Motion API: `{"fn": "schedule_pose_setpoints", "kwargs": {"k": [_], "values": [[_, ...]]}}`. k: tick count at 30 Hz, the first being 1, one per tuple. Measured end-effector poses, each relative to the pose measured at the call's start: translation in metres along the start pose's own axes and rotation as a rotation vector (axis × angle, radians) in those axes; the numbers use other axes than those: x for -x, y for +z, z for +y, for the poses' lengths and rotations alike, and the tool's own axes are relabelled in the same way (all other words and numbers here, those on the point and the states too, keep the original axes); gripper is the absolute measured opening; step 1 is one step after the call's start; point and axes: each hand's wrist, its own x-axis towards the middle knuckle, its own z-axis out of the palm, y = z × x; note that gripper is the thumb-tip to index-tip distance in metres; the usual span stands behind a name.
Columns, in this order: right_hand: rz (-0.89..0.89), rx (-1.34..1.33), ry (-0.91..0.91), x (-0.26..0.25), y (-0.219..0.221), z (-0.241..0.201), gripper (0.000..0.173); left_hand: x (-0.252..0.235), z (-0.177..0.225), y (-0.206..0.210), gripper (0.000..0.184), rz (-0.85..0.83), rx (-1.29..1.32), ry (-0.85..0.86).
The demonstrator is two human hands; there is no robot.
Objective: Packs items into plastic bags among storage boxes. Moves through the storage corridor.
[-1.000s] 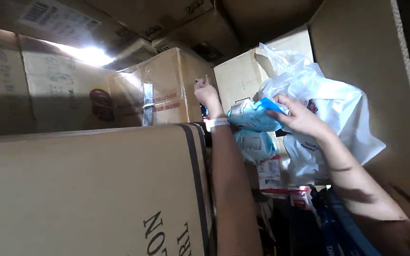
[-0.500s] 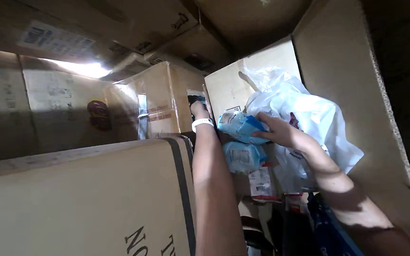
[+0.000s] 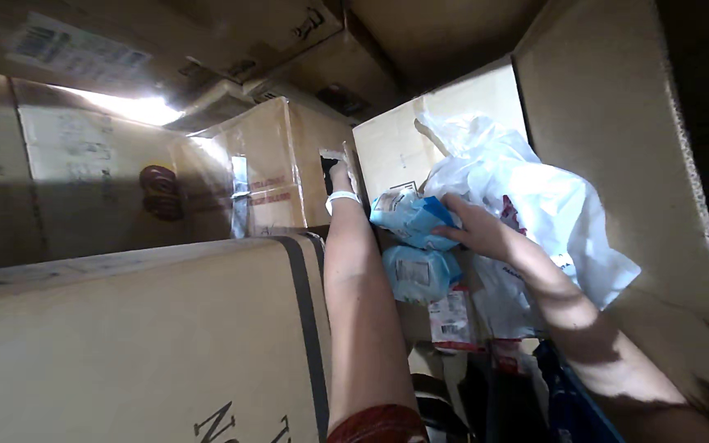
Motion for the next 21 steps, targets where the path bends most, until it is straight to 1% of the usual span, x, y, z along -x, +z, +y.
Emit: {"fn": "schedule_pose_setpoints", "kwargs": {"k": [1,2,3,5,7,9,11,13,14,16,18,19,21], "values": [[0.003,-0.008,0.007,0.001,0.0,0.0,0.044,-0.029,-0.02,0.015,0.041,0.163,0.103,0.126],[0.004,-0.021,0.013,0.002,-0.001,0.0,0.044,-0.045,-0.03,0.023,0.043,0.236,0.176,0.185],[0.01,-0.035,0.013,0.003,-0.001,-0.001,0.043,-0.049,-0.033,0.025,0.046,0.246,0.244,0.193],[0.009,-0.066,0.0,0.006,0.001,-0.003,0.045,-0.038,-0.035,0.024,0.054,0.167,0.426,0.171],[0.0,-0.067,-0.008,0.007,0.004,-0.005,0.049,-0.036,-0.039,0.023,0.051,0.086,0.571,0.204],[0.003,-0.043,-0.014,0.009,0.008,-0.009,0.053,-0.019,-0.036,0.017,0.044,0.036,0.576,0.219],[0.028,0.001,-0.03,0.012,0.01,-0.013,0.055,0.037,-0.014,0.007,0.039,-0.028,0.425,0.159],[0.063,0.067,-0.043,0.014,0.012,-0.017,0.052,0.08,-0.002,0.014,0.037,0.05,0.375,0.172],[0.079,0.094,-0.036,0.016,0.012,-0.02,0.049,0.09,0.0,0.017,0.039,0.082,0.403,0.169],[0.129,0.138,0.0,0.015,0.014,-0.024,0.041,0.096,0.001,0.024,0.037,0.142,0.48,0.175],[0.175,0.164,0.021,0.013,0.016,-0.025,0.035,0.102,-0.004,0.023,0.038,0.13,0.522,0.202],[0.186,0.17,0.033,0.01,0.018,-0.025,0.034,0.103,-0.006,0.021,0.036,0.127,0.516,0.192],[0.208,0.184,0.073,0.004,0.023,-0.023,0.038,0.096,-0.009,0.015,0.03,0.092,0.521,0.103]]}}
